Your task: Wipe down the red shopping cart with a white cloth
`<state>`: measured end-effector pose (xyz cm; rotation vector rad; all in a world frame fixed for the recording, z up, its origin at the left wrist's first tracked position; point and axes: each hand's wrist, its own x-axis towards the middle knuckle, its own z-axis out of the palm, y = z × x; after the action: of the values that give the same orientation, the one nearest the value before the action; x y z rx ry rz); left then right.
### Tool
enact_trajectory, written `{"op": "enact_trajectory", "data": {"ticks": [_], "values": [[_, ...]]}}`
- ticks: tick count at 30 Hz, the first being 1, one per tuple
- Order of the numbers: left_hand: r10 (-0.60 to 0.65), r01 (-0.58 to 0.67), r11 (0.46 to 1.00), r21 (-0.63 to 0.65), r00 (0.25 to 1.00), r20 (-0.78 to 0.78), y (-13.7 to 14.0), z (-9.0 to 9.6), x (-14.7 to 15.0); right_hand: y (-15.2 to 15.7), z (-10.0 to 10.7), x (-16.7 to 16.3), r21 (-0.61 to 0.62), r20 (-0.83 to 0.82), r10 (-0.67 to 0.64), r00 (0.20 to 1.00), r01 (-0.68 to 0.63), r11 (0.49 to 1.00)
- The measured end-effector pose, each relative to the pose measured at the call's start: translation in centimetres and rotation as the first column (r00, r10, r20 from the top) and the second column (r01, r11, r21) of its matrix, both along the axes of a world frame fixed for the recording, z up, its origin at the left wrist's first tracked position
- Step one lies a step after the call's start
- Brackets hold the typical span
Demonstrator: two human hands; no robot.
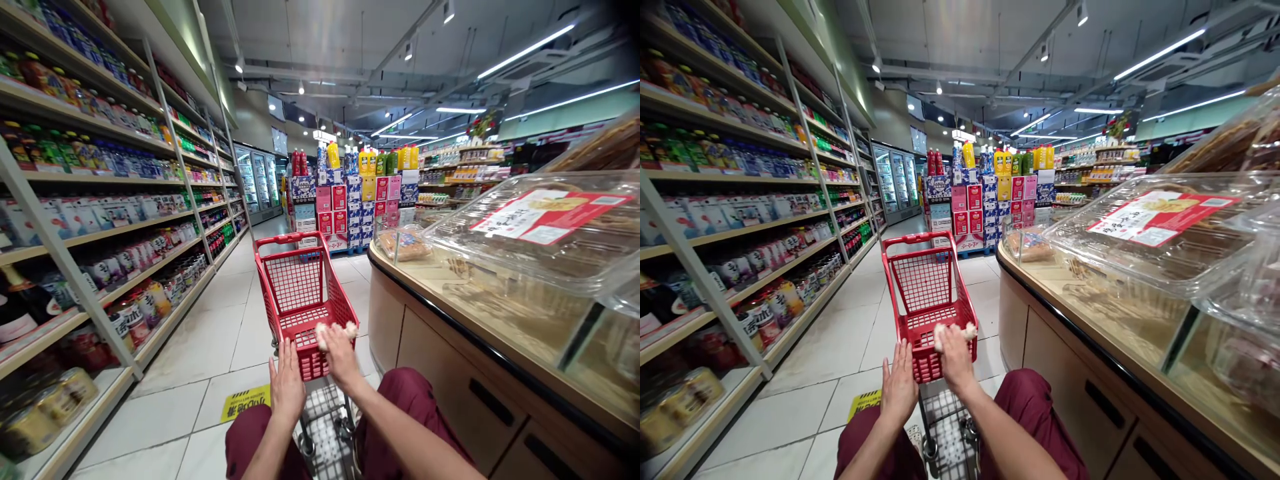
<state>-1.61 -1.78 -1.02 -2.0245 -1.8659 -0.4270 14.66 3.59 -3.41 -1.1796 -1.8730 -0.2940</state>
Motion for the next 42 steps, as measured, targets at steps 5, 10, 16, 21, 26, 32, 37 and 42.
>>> {"op": "enact_trajectory", "data": {"ticks": [5,10,16,21,26,32,37,42], "values": [[-0.030,0.030,0.999,0.011,1.000,-0.004,0.1,-0.2,-0.2,0.2,0.3,0.4,-0.047,0.045,0.037,0.998,-0.035,0.998],[-0.030,0.030,0.999,0.018,1.000,0.008,0.1,-0.2,0.1,-0.3,0.5,0.7,-0.042,-0.011,-0.060,0.998,0.060,0.997],[-0.023,0.022,1.000,-0.017,0.999,-0.024,0.0,0.0,-0.2,-0.6,0.4,-1.2,-0.035,0.049,0.080,0.996,-0.078,0.996],[0.000,0.000,1.000,-0.023,1.000,0.003,-0.2,0.2,0.4,-0.3,0.2,0.5,-0.016,-0.059,-0.039,0.998,0.038,0.999],[-0.022,0.022,1.000,-0.011,1.000,-0.018,-0.4,0.5,0.4,-0.4,0.1,-1.1,-0.034,0.044,0.126,0.991,-0.125,0.992],[0.006,-0.006,0.999,-0.045,1.000,0.001,-0.1,-0.1,0.6,-0.6,-0.1,-0.6,-0.017,-0.038,-0.022,0.999,0.022,1.000],[-0.016,0.016,1.000,-0.015,0.999,-0.032,-0.1,-0.3,-0.1,-0.8,-0.3,-2.3,0.021,0.031,0.142,0.989,-0.143,0.989],[-0.057,0.057,0.998,-0.014,0.997,-0.046,0.0,-0.1,-0.2,0.0,-0.5,1.2,-0.020,-0.089,-0.050,0.995,0.049,0.999]]}}
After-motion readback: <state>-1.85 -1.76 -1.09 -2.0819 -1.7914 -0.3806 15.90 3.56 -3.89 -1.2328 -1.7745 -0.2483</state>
